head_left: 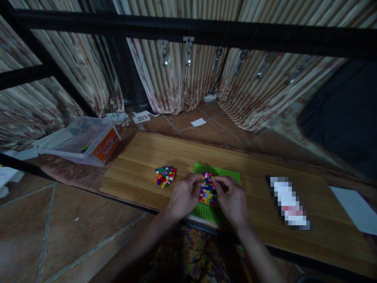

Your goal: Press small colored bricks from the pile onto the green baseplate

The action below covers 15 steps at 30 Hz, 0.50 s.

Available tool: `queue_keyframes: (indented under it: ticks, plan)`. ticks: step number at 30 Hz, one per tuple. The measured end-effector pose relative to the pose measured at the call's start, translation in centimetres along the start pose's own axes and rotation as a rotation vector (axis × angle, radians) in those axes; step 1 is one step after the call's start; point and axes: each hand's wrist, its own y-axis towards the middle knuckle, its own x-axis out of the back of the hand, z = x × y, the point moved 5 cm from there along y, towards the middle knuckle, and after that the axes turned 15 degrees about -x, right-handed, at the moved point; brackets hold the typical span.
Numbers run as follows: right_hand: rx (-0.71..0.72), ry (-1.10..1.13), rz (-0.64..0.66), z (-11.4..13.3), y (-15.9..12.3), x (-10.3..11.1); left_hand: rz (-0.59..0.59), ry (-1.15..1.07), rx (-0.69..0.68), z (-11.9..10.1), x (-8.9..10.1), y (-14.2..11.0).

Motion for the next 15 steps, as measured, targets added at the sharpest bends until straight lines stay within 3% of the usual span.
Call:
queue_keyframes:
  ticks: [7, 15]
  plan:
    - [0.069, -0.094, -0.115, -0.2, -0.3, -1.0, 0.055, 0.234, -0.136, -0.5, -2.5, 0.5]
    - [-0.057, 0.036, -0.042, -1.1, 0.2, -0.6, 0.067, 0.305, -0.102, 0.4, -3.4, 0.1]
